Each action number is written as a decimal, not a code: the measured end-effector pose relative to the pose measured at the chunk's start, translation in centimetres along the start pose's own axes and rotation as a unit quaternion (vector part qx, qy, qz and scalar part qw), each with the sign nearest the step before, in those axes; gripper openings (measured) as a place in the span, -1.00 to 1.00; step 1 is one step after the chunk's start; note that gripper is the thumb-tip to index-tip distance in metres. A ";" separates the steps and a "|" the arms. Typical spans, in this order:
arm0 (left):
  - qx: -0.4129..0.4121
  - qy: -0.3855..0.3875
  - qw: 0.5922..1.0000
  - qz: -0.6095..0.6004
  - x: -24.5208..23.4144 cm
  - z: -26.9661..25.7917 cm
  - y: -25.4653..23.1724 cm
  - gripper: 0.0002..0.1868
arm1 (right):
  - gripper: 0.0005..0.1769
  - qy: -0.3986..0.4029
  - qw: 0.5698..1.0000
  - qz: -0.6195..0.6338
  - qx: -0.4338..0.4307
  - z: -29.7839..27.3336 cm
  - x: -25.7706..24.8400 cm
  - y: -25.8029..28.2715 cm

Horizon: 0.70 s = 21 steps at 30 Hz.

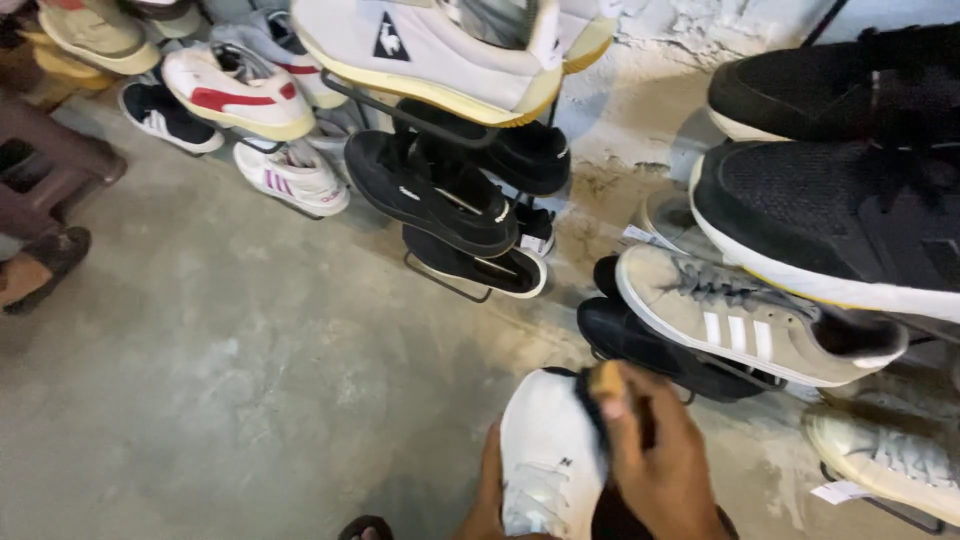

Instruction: The person scrubs a white sneaker with a brush, focusing on the toe and side panels. The person holds the shoe with one hand and uses the brush with the other to clean the surface.

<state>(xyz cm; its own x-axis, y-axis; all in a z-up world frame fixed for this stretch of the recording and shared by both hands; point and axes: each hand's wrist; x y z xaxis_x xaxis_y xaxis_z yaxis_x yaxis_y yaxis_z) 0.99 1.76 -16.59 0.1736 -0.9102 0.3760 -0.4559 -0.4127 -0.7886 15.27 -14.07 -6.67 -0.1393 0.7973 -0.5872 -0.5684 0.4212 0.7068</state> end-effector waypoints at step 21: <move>-0.065 -0.080 0.987 -0.123 5.8 -7.9 -12.9 0.40 | -0.23 0.100 0.992 0.039 -0.060 -2.5 -0.2 0.7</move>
<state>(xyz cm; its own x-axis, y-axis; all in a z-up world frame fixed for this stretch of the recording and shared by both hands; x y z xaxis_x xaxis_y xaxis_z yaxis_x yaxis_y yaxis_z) 0.98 2.11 -0.41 0.4242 -0.7812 0.4581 -0.4886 -0.6233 -0.6106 12.87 -15.01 -7.03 -0.3387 0.7184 -0.6076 -0.6405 0.2970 0.7082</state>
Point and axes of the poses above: each hand's wrist, its own z-axis towards the middle knuckle, its own x-axis out of the palm, y = z × x, and after that the axes turned 15 degrees about -x, right-handed
